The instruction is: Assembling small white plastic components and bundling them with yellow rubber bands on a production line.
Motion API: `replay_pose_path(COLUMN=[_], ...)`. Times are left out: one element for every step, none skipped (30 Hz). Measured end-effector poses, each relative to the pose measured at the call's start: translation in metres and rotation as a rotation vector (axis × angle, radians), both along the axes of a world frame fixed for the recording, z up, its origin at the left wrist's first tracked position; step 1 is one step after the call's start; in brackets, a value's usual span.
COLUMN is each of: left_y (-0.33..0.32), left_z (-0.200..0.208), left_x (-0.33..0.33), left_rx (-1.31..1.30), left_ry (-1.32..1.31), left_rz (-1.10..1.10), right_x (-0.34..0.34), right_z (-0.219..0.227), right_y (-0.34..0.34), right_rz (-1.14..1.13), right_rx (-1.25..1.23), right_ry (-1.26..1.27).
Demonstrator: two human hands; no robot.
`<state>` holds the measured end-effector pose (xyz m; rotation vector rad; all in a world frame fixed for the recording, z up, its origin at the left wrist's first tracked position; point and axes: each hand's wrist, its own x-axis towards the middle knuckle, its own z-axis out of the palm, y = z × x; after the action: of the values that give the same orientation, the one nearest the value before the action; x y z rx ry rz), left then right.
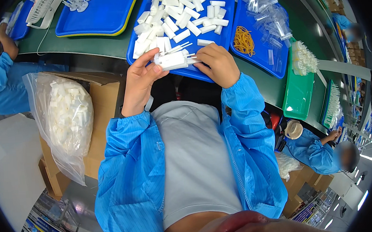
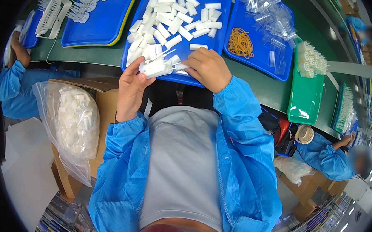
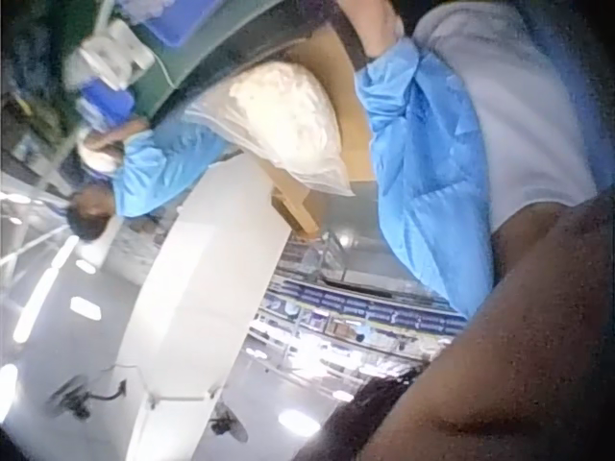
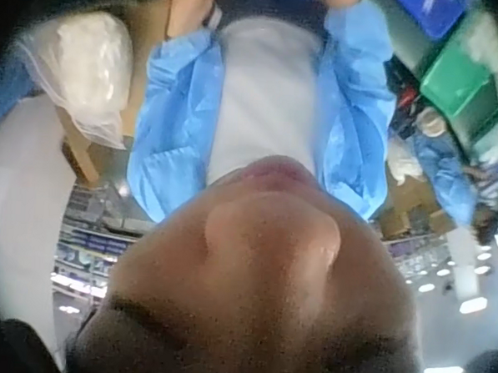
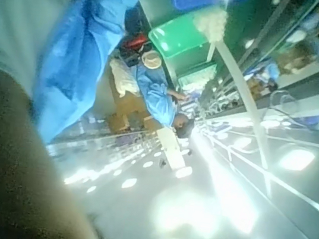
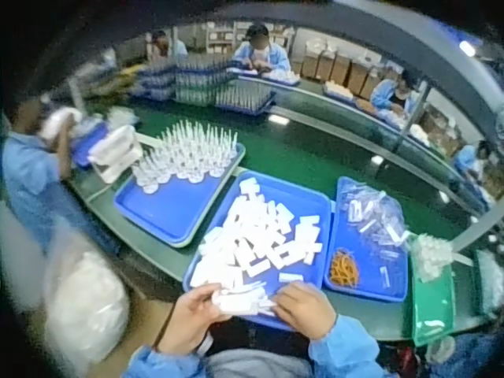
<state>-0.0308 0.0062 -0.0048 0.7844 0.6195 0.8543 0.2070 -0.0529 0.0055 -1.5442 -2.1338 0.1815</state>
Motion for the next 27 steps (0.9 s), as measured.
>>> replay_pose_path(left_y=[0.0,0.0,0.0,0.0,0.0,0.0,-0.001,-0.001,-0.001,-0.001,-0.002,-0.002,-0.002,-0.003,-0.003,-0.004,-0.005,-0.005,-0.006,-0.006,-0.007,-0.008,-0.008,-0.008,-0.008,-0.009,-0.009], left_z=[0.001,0.0,-0.001,-0.002,-0.002,-0.001,0.0,0.0,0.0,0.0,-0.001,-0.002,-0.002,-0.002,-0.001,0.0,0.002,0.004,0.007,0.008,0.009,0.009,0.01,0.012,0.012,0.012,0.012], left_x=[0.0,0.0,-0.001,-0.001,-0.001,-0.001,0.0,0.001,0.002,0.003,0.004,0.004,0.004,0.004,0.005,0.005,0.006,0.006,0.007,0.008,0.008,0.009,0.009,0.009,0.01,0.01,0.012], left_rx=[-0.002,-0.002,-0.001,0.001,0.002,0.005,0.005,0.005,0.02,0.036,0.037,0.106,0.176,0.176,0.181,0.187,0.187,0.174,0.161,0.161,0.177,0.193,0.193,0.189,0.185,0.184,0.183], left_ry=[0.001,0.001,-0.003,-0.006,-0.004,-0.006,-0.009,-0.01,-0.015,-0.021,-0.021,0.007,0.035,0.036,0.02,0.003,0.004,-0.007,-0.019,-0.018,-0.018,-0.018,-0.017,-0.015,-0.013,-0.014,-0.006], left_rz=[-0.004,-0.006,-0.013,-0.017,-0.015,-0.022,-0.032,-0.033,-0.026,-0.019,-0.021,-0.042,-0.062,-0.064,-0.077,-0.091,-0.091,-0.104,-0.117,-0.117,-0.13,-0.144,-0.143,-0.16,-0.18,-0.181,-0.224], right_x=[0.0,-0.001,-0.001,0.0,0.001,0.002,0.003,0.004,0.005,0.007,0.008,0.008,0.008,0.007,0.007,0.006,0.005,0.004,0.002,0.001,-0.001,-0.001,-0.002,-0.003,-0.004,-0.006,-0.007], right_z=[0.001,0.002,0.004,0.005,0.007,0.012,0.02,0.027,0.034,0.041,0.046,0.049,0.053,0.057,0.06,0.061,0.061,0.062,0.062,0.062,0.062,0.062,0.063,0.063,0.063,0.062,0.062], right_y=[0.0,-0.001,-0.002,-0.003,-0.004,-0.004,-0.004,-0.005,-0.006,-0.008,-0.009,-0.011,-0.013,-0.015,-0.015,-0.016,-0.015,-0.015,-0.015,-0.016,-0.016,-0.015,-0.015,-0.015,-0.015,-0.014,-0.013], right_rz=[0.002,0.004,0.002,-0.023,-0.048,-0.048,-0.056,-0.065,-0.067,-0.074,-0.08,-0.091,-0.093,-0.094,-0.095,-0.096,-0.082,-0.067,-0.067,-0.063,-0.057,-0.057,-0.039,-0.021,-0.023,0.036,0.095], right_rx=[0.016,0.031,0.031,0.048,0.066,0.067,0.102,0.138,0.137,0.163,0.189,0.198,0.198,0.21,0.223,0.223,0.248,0.273,0.273,0.278,0.284,0.284,0.277,0.27,0.269,0.224,0.178], right_ry=[0.0,0.0,0.0,0.024,0.048,0.05,0.066,0.081,0.081,0.076,0.071,0.085,0.086,0.04,-0.005,-0.005,-0.043,-0.081,-0.08,-0.059,-0.038,-0.037,-0.027,-0.016,-0.017,0.041,0.099])
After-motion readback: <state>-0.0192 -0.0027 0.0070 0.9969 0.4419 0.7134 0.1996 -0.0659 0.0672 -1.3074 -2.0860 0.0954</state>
